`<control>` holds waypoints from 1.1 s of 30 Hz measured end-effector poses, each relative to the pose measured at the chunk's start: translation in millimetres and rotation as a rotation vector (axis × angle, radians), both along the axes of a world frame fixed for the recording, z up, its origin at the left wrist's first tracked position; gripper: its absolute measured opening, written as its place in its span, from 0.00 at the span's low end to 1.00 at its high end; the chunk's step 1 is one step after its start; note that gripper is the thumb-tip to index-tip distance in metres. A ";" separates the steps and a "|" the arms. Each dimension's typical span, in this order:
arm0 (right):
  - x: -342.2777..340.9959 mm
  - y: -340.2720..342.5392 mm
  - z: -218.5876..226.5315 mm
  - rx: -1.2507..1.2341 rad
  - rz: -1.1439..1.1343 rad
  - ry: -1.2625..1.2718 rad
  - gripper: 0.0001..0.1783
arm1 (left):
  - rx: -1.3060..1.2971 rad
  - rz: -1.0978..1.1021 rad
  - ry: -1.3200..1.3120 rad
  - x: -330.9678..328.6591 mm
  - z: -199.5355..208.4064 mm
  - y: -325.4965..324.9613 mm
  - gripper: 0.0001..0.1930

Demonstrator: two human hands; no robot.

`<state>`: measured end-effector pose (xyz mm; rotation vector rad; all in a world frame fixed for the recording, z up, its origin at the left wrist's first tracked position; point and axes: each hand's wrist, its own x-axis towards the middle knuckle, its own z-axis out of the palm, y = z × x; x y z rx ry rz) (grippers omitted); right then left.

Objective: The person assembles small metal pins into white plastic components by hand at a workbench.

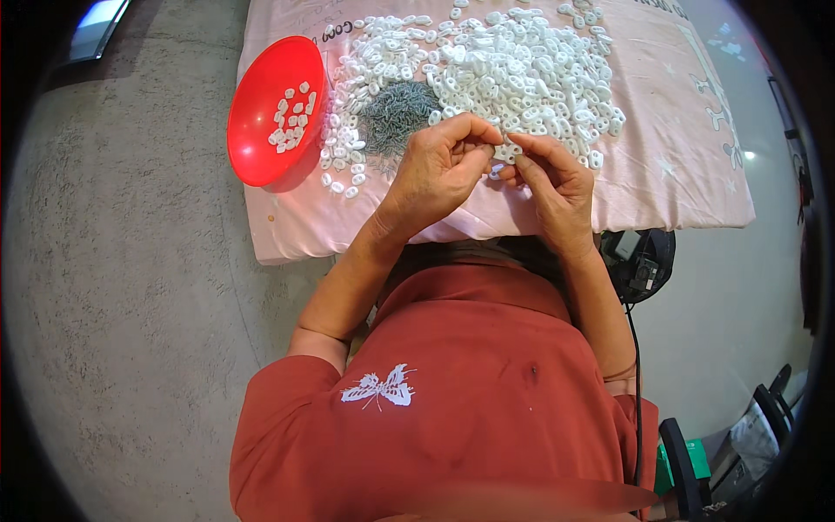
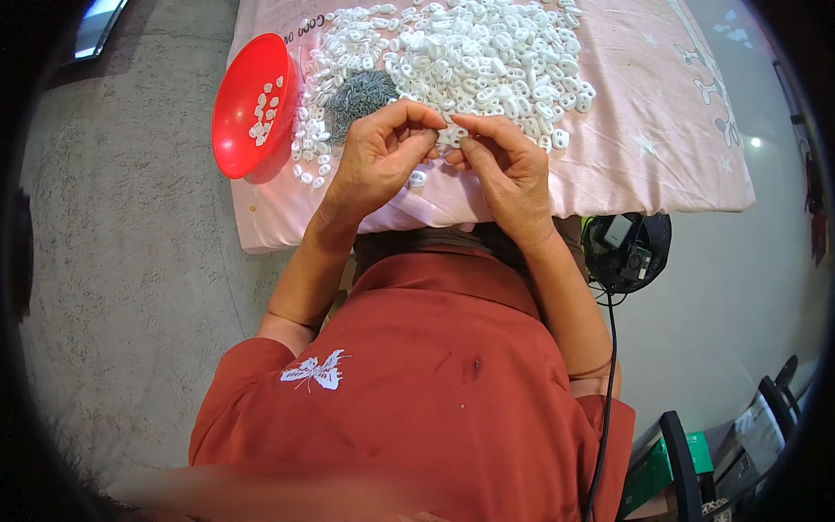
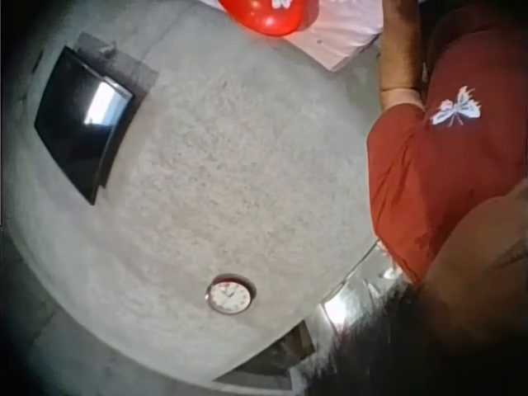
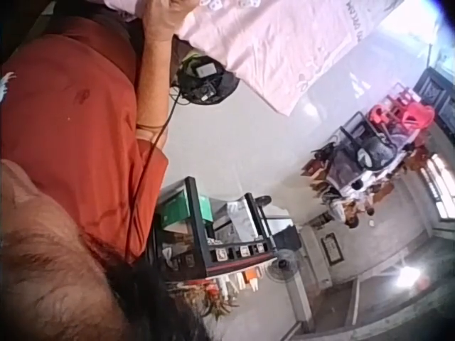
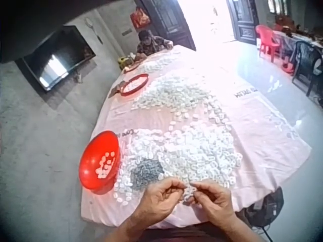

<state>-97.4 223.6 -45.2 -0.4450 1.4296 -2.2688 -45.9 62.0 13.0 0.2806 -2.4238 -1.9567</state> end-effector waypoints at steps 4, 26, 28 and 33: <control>-1.3 -1.0 -1.9 0.014 0.015 0.032 0.14 | -0.043 0.007 -0.013 -0.3 -0.6 2.4 0.06; -4.8 1.1 0.5 -0.006 0.083 0.000 0.14 | -0.117 -0.093 -0.059 -2.4 5.8 -4.3 0.06; -4.9 1.3 2.1 0.002 0.086 0.000 0.14 | -0.119 -0.094 -0.031 -2.5 4.2 -4.6 0.06; -5.7 1.2 0.2 -0.003 0.093 0.031 0.15 | -0.107 -0.080 -0.042 -2.6 2.2 -5.2 0.06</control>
